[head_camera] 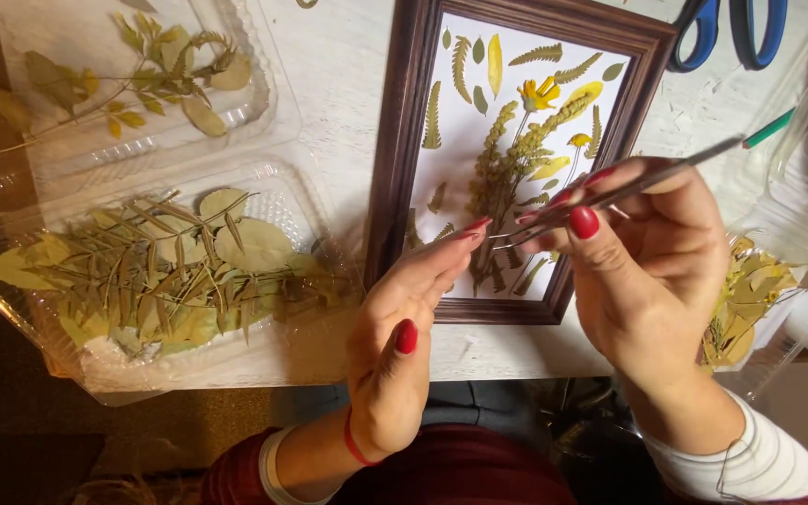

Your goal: Arrange and glue pressed leaves and flowers onto a paper background inside a picture frame.

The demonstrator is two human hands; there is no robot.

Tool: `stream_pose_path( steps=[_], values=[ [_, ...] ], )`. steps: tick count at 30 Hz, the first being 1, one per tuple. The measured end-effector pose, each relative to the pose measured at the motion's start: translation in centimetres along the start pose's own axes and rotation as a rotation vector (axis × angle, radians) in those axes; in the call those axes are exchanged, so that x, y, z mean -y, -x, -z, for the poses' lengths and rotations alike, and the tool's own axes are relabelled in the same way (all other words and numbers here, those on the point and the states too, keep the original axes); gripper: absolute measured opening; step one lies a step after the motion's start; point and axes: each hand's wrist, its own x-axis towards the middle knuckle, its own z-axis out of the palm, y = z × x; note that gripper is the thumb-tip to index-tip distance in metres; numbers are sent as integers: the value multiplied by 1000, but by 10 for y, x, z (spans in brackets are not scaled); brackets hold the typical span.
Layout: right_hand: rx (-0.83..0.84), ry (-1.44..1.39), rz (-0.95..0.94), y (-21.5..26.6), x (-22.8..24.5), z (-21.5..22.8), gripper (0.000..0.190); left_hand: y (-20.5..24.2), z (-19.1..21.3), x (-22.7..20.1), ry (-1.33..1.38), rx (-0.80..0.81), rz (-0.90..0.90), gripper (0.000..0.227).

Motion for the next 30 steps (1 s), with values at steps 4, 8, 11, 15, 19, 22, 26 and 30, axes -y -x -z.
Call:
stream_pose_path(
  steps=[4, 8, 11, 15, 19, 22, 26, 30],
  values=[
    [-33, -158, -112, 4, -6, -9, 13, 1, 1, 2, -18, -5, -31, 70],
    [-84, -210, -88, 12, -14, -9, 13, 2, 2, 3, -19, -4, -19, 73],
    [-83, -200, -33, 16, -17, -11, 15, 3, 1, 5, -13, -12, -17, 75],
    [-95, -180, 13, 18, -20, -16, 15, 4, 1, 6, 3, -27, -9, 76],
    [-60, -148, 31, 22, -26, -14, 14, 5, 2, 9, 21, -26, -16, 73],
    [-69, -147, 28, 21, -27, -16, 15, 5, 3, 10, 39, -37, -18, 72],
    [-100, -133, 25, 23, -31, -15, 16, 6, 4, 10, 38, -15, -12, 68],
    [-134, -80, 52, 24, -33, -13, 17, 8, 3, 12, 11, -16, -54, 64]
  ],
)
